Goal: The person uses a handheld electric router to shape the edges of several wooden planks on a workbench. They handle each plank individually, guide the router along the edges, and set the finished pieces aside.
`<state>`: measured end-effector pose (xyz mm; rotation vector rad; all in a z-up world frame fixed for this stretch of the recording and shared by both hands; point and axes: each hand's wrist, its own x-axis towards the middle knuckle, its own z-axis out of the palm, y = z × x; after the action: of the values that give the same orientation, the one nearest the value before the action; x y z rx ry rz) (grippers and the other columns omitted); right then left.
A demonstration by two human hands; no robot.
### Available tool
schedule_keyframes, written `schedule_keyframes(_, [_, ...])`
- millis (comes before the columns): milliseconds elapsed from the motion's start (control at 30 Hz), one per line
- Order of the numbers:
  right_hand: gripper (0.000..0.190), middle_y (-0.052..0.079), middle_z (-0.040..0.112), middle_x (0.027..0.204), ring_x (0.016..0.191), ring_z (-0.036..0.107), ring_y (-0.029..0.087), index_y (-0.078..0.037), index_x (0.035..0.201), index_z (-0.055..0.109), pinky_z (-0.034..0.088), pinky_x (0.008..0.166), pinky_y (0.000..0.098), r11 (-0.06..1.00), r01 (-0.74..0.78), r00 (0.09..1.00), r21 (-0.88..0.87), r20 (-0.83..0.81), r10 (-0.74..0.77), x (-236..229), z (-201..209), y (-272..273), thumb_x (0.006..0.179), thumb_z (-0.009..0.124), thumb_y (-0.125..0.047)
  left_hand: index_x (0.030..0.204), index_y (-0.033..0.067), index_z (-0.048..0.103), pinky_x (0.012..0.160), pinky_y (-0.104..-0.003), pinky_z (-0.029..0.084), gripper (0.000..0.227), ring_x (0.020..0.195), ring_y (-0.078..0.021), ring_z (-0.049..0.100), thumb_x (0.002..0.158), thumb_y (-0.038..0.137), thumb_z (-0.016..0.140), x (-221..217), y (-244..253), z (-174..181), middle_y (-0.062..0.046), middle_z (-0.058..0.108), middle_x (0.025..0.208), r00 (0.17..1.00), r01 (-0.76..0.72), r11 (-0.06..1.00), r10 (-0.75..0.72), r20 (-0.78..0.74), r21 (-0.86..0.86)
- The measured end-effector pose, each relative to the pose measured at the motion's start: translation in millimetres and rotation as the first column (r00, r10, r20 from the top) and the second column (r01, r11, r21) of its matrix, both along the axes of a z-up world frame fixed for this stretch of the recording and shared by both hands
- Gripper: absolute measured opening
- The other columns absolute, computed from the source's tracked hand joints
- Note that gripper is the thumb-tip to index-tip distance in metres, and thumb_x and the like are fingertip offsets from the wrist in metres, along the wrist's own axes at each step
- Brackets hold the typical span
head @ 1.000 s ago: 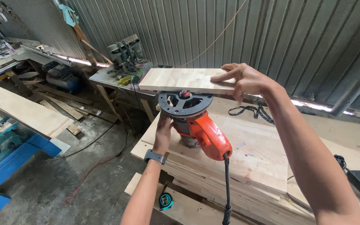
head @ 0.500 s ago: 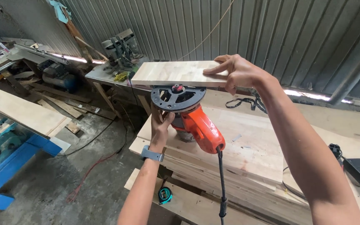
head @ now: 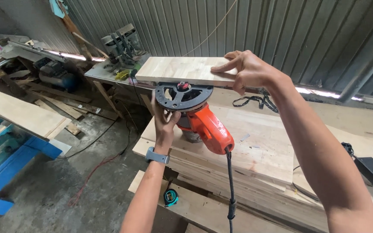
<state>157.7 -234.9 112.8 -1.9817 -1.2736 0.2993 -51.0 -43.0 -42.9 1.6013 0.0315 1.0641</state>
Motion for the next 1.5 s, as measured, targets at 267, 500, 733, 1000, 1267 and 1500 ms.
schedule_keyframes(267, [0.089,0.027,0.063,0.131,0.126,0.051,0.048,-0.015,0.121,0.077,0.048,0.096,0.0526,1.000,-0.013,0.999,0.022,0.053,0.011,7,-4,-2,0.034,0.075,0.005,0.167,0.0195,0.017,0.120,-0.068,0.017,0.107,0.154,-0.0368,0.024,0.083,0.028,0.084,-19,4,35,-0.013,0.021,0.169,0.983,-0.181,0.950,0.173,0.056,0.253])
schedule_keyframes(500, [0.067,0.013,0.055,0.137,0.126,0.050,0.024,-0.014,0.141,0.060,0.037,0.097,0.0351,0.989,-0.005,0.995,0.150,0.103,-0.011,-18,-13,-43,0.082,0.073,-0.042,0.165,0.0136,0.018,0.127,-0.052,0.025,0.096,0.160,-0.0343,0.030,0.092,0.037,0.075,-31,-7,30,-0.013,0.024,0.172,0.962,-0.264,0.900,0.272,0.028,0.347])
schedule_keyframes(733, [0.034,-0.018,0.068,0.105,0.095,0.060,0.005,-0.040,0.104,0.060,0.034,0.080,0.0342,0.675,0.734,0.428,-0.076,-0.720,-0.546,-51,-84,-141,0.077,0.054,-0.059,0.166,0.0265,0.005,0.125,-0.061,0.030,0.100,0.163,-0.0486,0.023,0.098,0.043,0.077,-35,2,7,-0.024,0.015,0.175,0.987,-0.161,0.967,0.162,0.012,0.197])
schedule_keyframes(1000, [0.060,0.025,0.059,0.136,0.128,0.052,0.035,-0.010,0.133,0.070,0.040,0.101,0.0514,0.744,0.657,0.739,0.124,0.088,-0.668,-119,-195,-179,0.085,0.072,-0.046,0.165,0.0417,0.014,0.117,-0.058,0.033,0.094,0.161,-0.0408,0.033,0.104,0.022,0.083,-14,27,-68,-0.011,0.024,0.174,0.992,-0.124,0.991,0.125,-0.009,0.056])
schedule_keyframes(1267, [0.076,0.033,0.035,0.150,0.131,0.036,0.053,-0.025,0.151,0.056,0.036,0.094,0.0759,0.691,0.721,0.588,0.047,0.488,-0.646,-138,-262,-147,0.090,0.060,-0.070,0.160,0.0070,0.020,0.116,-0.046,0.036,0.100,0.150,-0.0293,0.039,0.091,0.071,0.054,-90,22,-216,-0.011,0.040,0.164,0.770,-0.561,0.826,0.492,-0.407,-0.062])
schedule_keyframes(1500, [0.094,0.036,0.017,0.162,0.150,0.019,0.056,-0.015,0.159,0.040,0.020,0.120,0.0650,0.614,0.708,0.530,0.350,0.310,-0.789,-175,-292,-170,0.084,0.075,-0.059,0.156,0.0208,0.041,0.110,-0.061,0.043,0.089,0.132,-0.0480,0.052,0.080,0.062,0.066,-179,-6,-381,-0.027,0.053,0.143,0.199,-0.068,0.916,0.400,-0.894,0.395])
